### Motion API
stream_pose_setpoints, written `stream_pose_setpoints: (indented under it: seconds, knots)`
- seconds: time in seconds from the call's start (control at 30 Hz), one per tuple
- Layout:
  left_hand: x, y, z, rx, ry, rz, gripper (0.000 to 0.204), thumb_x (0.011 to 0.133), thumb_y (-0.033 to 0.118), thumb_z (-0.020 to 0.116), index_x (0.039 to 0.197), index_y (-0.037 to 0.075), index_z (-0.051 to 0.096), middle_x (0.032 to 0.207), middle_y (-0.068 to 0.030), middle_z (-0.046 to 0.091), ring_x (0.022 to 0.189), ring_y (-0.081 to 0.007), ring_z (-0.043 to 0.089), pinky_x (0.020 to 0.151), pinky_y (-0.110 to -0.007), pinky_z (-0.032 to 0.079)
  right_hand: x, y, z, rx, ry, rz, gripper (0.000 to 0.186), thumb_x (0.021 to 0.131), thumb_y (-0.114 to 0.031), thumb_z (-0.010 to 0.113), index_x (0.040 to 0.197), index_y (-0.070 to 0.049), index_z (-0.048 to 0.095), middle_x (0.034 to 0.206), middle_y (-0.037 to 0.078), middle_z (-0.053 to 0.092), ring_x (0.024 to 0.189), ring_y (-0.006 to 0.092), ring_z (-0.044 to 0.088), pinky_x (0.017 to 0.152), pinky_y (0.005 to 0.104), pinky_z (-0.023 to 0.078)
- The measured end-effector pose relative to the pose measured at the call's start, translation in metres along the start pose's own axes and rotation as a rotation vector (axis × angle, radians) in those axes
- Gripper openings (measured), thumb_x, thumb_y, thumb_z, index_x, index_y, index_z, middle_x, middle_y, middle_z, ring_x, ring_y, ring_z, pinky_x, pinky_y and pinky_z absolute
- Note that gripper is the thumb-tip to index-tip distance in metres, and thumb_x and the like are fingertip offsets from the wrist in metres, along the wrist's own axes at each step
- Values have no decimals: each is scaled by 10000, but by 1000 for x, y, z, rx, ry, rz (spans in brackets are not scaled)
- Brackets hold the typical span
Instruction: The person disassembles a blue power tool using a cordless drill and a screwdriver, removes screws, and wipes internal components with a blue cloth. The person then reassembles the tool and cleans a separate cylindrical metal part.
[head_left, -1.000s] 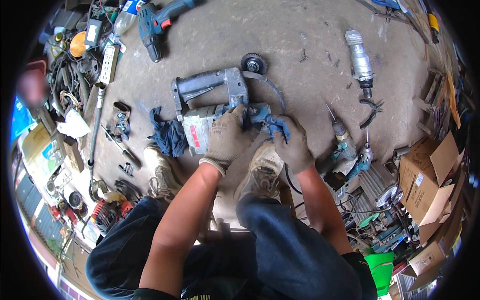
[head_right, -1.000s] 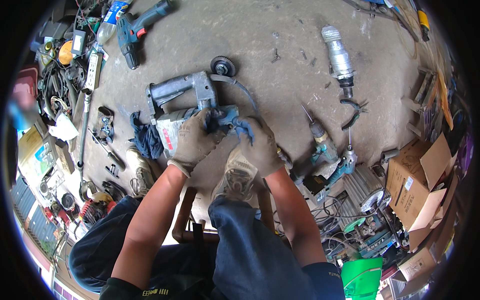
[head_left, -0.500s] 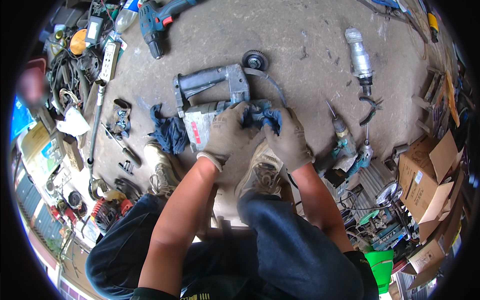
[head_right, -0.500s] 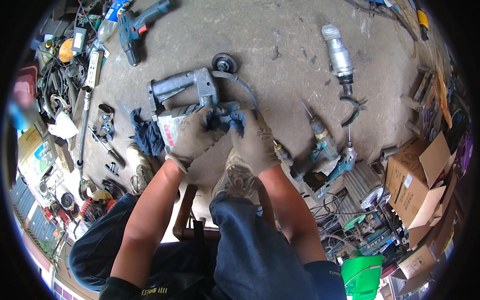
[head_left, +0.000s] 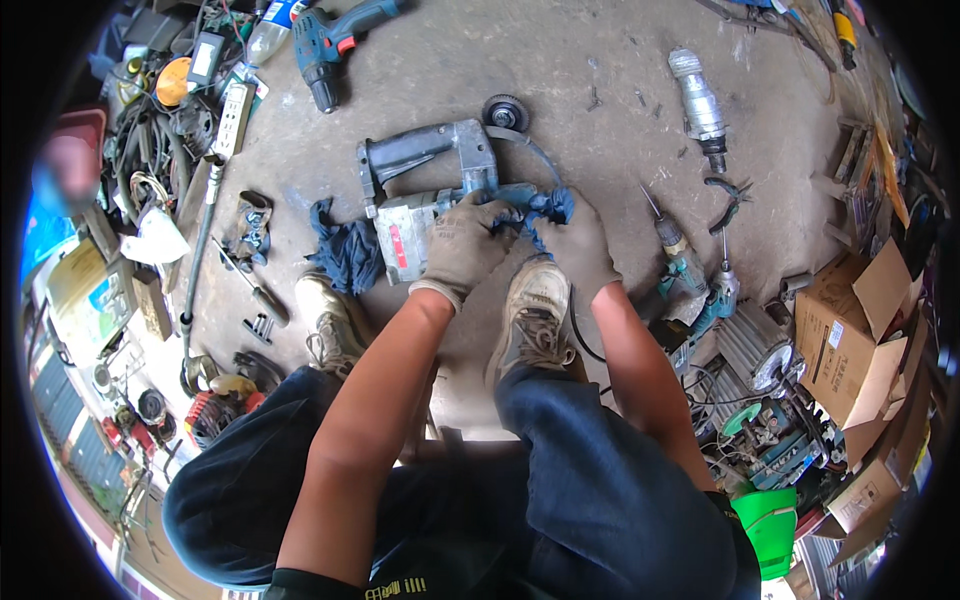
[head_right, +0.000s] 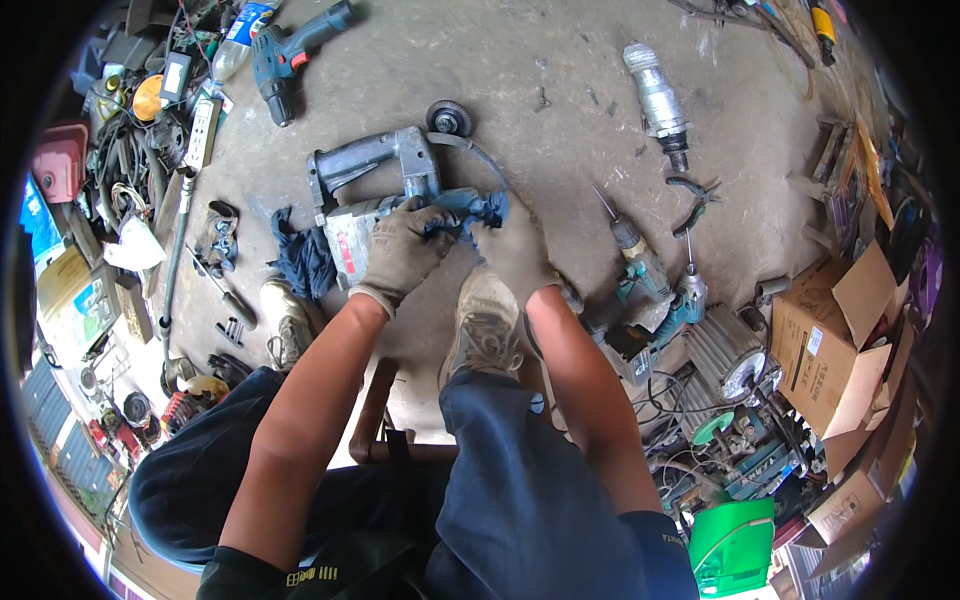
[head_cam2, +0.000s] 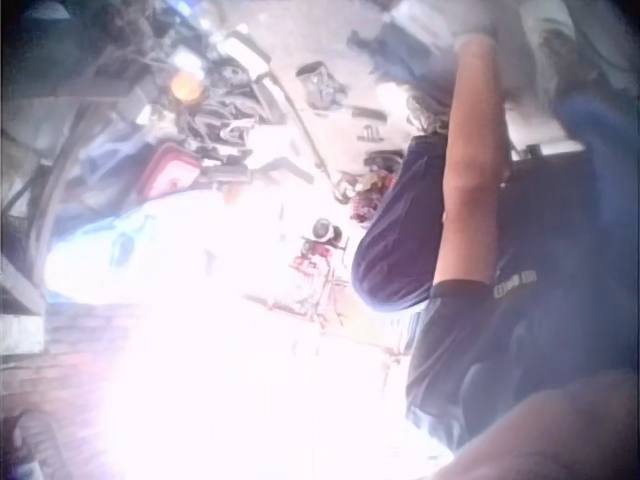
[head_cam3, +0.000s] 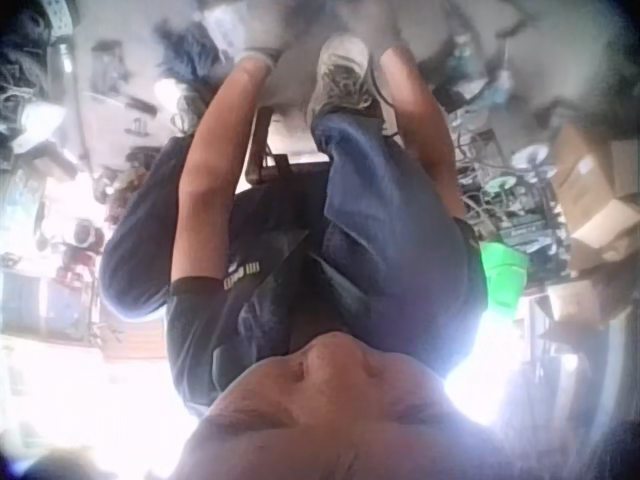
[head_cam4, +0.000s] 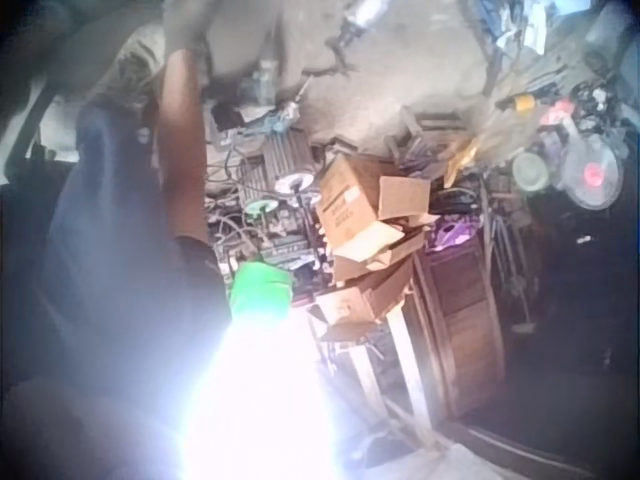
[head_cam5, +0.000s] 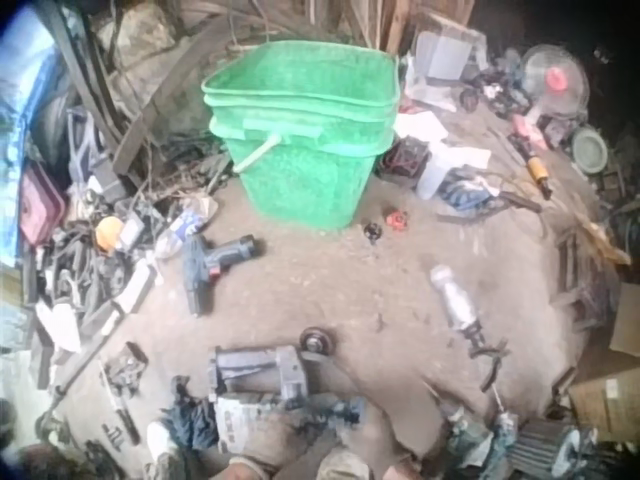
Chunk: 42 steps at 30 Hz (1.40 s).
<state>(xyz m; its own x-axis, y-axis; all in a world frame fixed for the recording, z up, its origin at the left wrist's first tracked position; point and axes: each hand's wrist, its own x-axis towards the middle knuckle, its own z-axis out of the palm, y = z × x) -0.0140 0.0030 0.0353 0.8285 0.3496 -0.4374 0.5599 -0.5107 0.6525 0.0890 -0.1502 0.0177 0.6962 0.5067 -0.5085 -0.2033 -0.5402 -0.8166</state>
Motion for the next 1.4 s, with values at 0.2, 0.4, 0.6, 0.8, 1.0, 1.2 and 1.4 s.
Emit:
stream_pose_setpoints:
  seconds: [0.2, 0.4, 0.6, 0.8, 1.0, 1.2, 1.4]
  knots:
    - [1, -2, -5, 32, -14, 23, 347, 824, 248, 700, 1166, 209, 741, 1312, -200, 635, 1078, -391, 667, 932, -456, 539, -40, 10, -67, -87, 205, 66, 344, 890, -142, 708, 1216, -52, 644, 1012, 166, 704, 908, 287, 704, 816, 391, 568]
    - [5, 3, -5, -20, -25, 21, 259, 815, 222, 732, 1067, 182, 779, 1175, -159, 694, 1035, -371, 676, 905, -434, 543, -87, 95, -90, -1360, -83, 149, 444, 869, -375, 696, 1154, -50, 594, 1107, 153, 624, 992, 352, 677, 816, 470, 555]
    - [8, 10, -15, -7, -114, -59, 323, 820, 249, 700, 1132, 190, 759, 1205, -173, 684, 1065, -378, 668, 943, -454, 528, -118, 63, -104, -952, 102, 150, 438, 868, -226, 675, 1244, -25, 573, 1051, 215, 674, 1037, 430, 645, 872, 518, 517]
    - [8, 7, -15, -53, -79, -97, 269, 796, 257, 738, 1050, 185, 789, 1097, -163, 725, 994, -367, 691, 899, -417, 544, -129, -51, -120, -624, 62, -387, 472, 826, -83, 721, 1283, -5, 631, 1076, 228, 646, 951, 388, 667, 845, 452, 538]
    - [9, 10, -17, -45, -115, -83, 296, 808, 253, 714, 1090, 183, 772, 1111, -160, 714, 1027, -365, 679, 911, -439, 538, -113, -86, -95, -643, 27, -220, 457, 826, -106, 726, 1264, -7, 643, 1084, 203, 639, 948, 360, 674, 820, 430, 546]
    - [6, 9, -18, -35, -95, -80, 305, 817, 250, 702, 1109, 187, 762, 1131, -162, 706, 1057, -363, 672, 925, -452, 534, -104, -93, -92, -688, 5, -137, 460, 827, -153, 718, 1264, -26, 649, 1072, 227, 643, 962, 394, 668, 830, 453, 539]
    - [10, 7, -15, -77, -104, -97, 284, 794, 237, 712, 1064, 172, 772, 1045, -165, 729, 967, -360, 700, 869, -438, 552, -89, -153, -77, -915, -112, -151, 372, 876, -243, 665, 1178, -26, 659, 1054, 248, 629, 922, 424, 663, 800, 467, 543]
